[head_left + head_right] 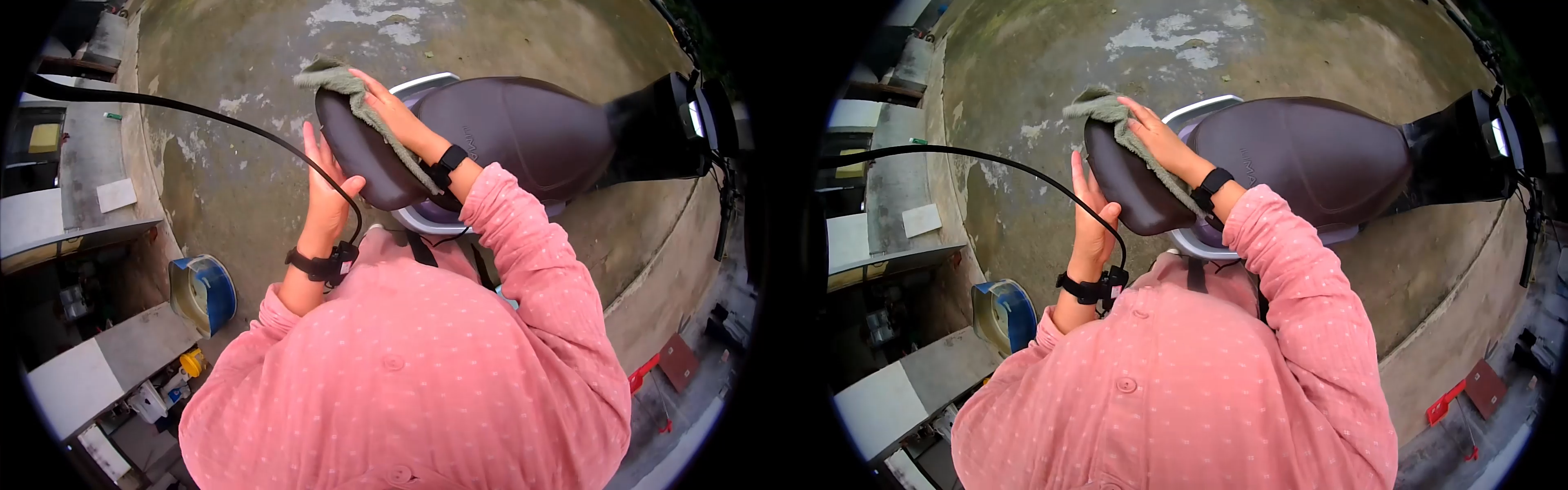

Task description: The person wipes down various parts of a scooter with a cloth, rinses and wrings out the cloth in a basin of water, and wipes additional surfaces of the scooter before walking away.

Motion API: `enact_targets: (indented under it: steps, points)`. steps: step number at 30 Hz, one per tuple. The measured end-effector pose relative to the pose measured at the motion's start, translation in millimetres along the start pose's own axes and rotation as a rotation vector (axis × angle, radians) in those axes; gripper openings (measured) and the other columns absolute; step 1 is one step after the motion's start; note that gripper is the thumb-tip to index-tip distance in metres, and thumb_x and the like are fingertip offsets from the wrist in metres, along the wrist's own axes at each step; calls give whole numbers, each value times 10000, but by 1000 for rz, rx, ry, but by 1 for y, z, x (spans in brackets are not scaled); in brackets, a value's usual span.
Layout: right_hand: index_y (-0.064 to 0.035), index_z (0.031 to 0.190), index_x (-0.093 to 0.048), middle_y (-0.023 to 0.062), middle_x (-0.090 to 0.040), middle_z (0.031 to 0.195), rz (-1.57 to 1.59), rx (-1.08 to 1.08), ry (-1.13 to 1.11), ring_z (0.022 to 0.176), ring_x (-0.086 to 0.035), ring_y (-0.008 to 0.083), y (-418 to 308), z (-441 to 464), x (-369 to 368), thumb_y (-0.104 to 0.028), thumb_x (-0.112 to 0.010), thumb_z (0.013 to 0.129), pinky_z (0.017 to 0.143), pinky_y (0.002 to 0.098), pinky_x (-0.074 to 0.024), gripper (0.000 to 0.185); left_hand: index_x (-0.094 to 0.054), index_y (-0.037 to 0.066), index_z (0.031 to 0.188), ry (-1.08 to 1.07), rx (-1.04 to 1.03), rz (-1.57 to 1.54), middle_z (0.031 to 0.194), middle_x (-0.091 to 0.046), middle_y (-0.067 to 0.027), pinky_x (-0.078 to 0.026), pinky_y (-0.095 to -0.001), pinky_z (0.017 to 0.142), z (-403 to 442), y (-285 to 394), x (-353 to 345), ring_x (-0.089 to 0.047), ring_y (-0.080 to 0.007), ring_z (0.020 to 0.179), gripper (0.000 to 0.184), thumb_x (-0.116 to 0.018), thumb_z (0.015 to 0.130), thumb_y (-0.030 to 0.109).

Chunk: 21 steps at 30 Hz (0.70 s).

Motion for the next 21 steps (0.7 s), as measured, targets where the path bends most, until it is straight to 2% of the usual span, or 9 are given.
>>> enact_targets:
  steps: [2,4,6,9,12,14,16,19,21]
  points:
    - [-69,1282,-404,103,-450,1254,526,-416,72,1150,-429,166,28,-25,-4,-198,-379,928,973,283,-339,377,52,96,1406,-29,31,91,1429,-154,-151,-249,-380,1042,2,0,-2,-224,-269,1301,1167,-790,601,167]
    - [-16,1302,-345,61,-489,1196,472,-613,-135,1032,-488,113,33,-66,-7,-225,-351,945,897,249,-399,414,27,94,1408,-39,27,111,1403,-225,-153,-276,-384,1028,2,6,-3,-282,-270,1275,1145,-788,610,191]
    - [22,1321,-293,93,-427,1273,803,-742,66,1153,-419,151,-4,-105,-8,-212,-301,954,968,256,-331,435,30,93,1407,-67,108,13,1370,-291,-152,-304,-382,1010,1,7,1,-348,-274,1237,1151,-790,608,206]
    - [29,1351,-225,158,-199,1416,275,-446,35,1338,-118,256,-49,-132,-1,-218,-303,933,1076,339,-120,492,55,137,1409,-88,160,-6,1344,-336,-145,-314,-373,1003,0,8,6,-384,-272,1211,1201,-811,581,226]
    - [26,1282,-362,220,-229,1377,-215,-242,-132,1304,-177,370,-90,-103,-2,-254,-464,852,1060,409,-155,523,70,167,1409,-135,173,-9,1352,-330,-141,-309,-367,1006,0,3,16,-378,-269,1217,1234,-825,561,236]
    - [-3,1239,-434,243,-235,1363,-275,-225,-193,1280,-211,401,-98,-74,-3,-256,-521,804,1048,430,-179,511,56,164,1411,-206,157,-38,1363,-322,-134,-295,-359,1013,2,2,21,-368,-259,1227,1240,-834,549,217]
    - [-90,1251,-459,269,-237,1369,-451,-123,-146,1277,-224,415,-91,-51,-7,-197,-507,808,1036,421,-218,459,-27,131,1413,-220,174,-58,1353,-335,-132,-324,-350,996,9,4,31,-383,-245,1217,1120,-799,602,139]
    - [-86,1248,-461,240,-338,1331,-283,-209,-171,1257,-315,334,-79,-19,4,-165,-474,855,1012,358,-269,401,-491,-40,1135,177,101,162,1131,-550,-119,-424,-306,896,21,12,78,-537,-215,1052,376,-521,761,-58]
    - [-1,1210,-466,135,-516,1191,102,-484,-63,1101,-489,192,-76,-14,21,-192,-452,905,930,281,-362,360,-524,-38,974,585,-183,280,988,-588,-121,-460,-285,785,21,41,114,-568,-195,898,252,-433,747,-99]
Point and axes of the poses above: each hand's wrist, its own z-axis towards the middle knuckle, its own x-axis out of the back of the hand, y = z × x, the point moved 3 cm from there along z, towards the middle knuckle
